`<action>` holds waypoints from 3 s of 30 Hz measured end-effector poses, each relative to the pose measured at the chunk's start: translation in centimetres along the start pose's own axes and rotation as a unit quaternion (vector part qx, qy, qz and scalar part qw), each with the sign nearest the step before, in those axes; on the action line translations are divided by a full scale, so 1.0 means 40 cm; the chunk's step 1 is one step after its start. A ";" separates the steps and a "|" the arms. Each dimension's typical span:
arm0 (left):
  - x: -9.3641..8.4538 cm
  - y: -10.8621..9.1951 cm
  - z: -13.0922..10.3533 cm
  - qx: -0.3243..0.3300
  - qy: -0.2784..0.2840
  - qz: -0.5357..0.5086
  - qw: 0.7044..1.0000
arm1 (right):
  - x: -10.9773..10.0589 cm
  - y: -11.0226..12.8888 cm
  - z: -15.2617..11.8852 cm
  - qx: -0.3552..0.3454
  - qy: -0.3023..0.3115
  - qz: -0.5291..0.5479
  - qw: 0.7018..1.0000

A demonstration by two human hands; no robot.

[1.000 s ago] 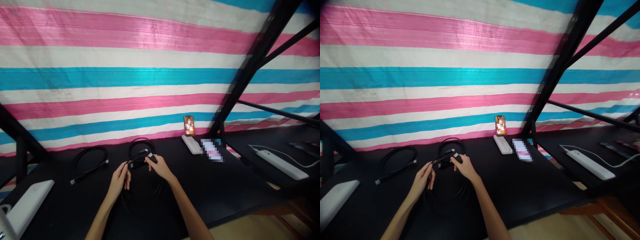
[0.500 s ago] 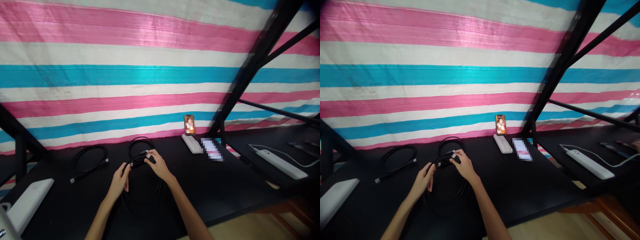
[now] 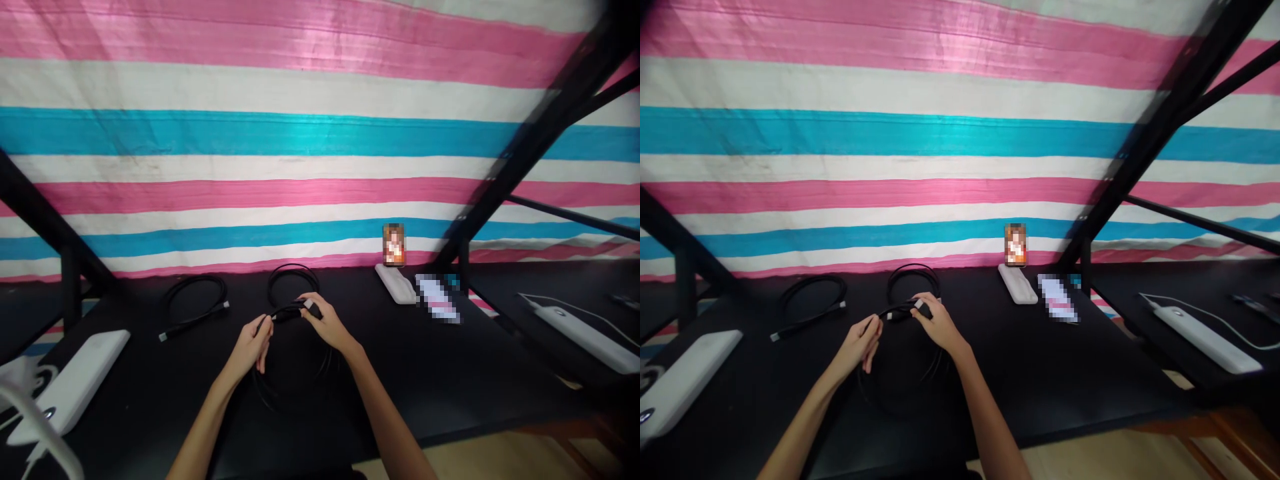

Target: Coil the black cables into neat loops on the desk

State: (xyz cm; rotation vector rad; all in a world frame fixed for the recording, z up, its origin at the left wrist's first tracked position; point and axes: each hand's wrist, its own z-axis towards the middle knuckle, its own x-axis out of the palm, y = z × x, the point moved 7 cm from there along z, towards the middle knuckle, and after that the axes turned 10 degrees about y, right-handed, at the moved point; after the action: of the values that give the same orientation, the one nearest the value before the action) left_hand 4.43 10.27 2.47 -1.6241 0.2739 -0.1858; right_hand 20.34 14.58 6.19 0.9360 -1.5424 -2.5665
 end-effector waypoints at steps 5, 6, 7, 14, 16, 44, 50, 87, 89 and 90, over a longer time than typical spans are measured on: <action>0.001 -0.004 0.000 0.017 -0.007 -0.035 0.999 | 0.016 -0.040 0.001 0.060 -0.001 0.079 0.995; -0.001 -0.004 0.000 0.020 -0.014 -0.035 0.999 | 0.015 -0.051 0.001 0.077 -0.011 0.099 0.992; -0.004 -0.004 0.001 0.025 -0.022 -0.032 0.999 | 0.010 -0.062 0.001 0.096 -0.028 0.120 0.988; -0.003 0.010 0.013 0.057 -0.050 0.009 0.997 | -0.048 -0.128 -0.017 0.202 -0.203 0.272 0.919; 0.009 0.029 0.020 0.044 -0.050 -0.002 0.998 | -0.053 -0.139 -0.027 0.222 -0.247 0.299 0.895; -0.056 0.028 0.176 -0.007 -0.129 -0.043 0.991 | -0.004 -0.210 0.051 0.124 -0.168 0.269 0.940; -0.093 0.042 0.141 -0.034 -0.080 -0.032 0.996 | -0.019 -0.201 0.034 0.138 -0.134 0.197 0.961; -0.087 -0.119 -0.050 0.240 -0.397 0.327 0.823 | -0.013 -0.079 0.014 0.109 -0.085 0.203 0.969; -0.025 -0.112 -0.027 0.281 -0.311 0.370 0.829 | 0.015 -0.048 0.021 0.073 -0.020 0.251 0.965; 0.009 -0.110 -0.018 0.303 -0.266 0.398 0.824 | 0.023 -0.036 0.022 0.058 0.000 0.269 0.961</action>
State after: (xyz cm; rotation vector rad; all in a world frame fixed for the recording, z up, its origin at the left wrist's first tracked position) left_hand 4.84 9.72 6.88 -0.7691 0.3874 0.7523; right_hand 19.57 15.75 4.88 0.4314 -1.6742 -2.1125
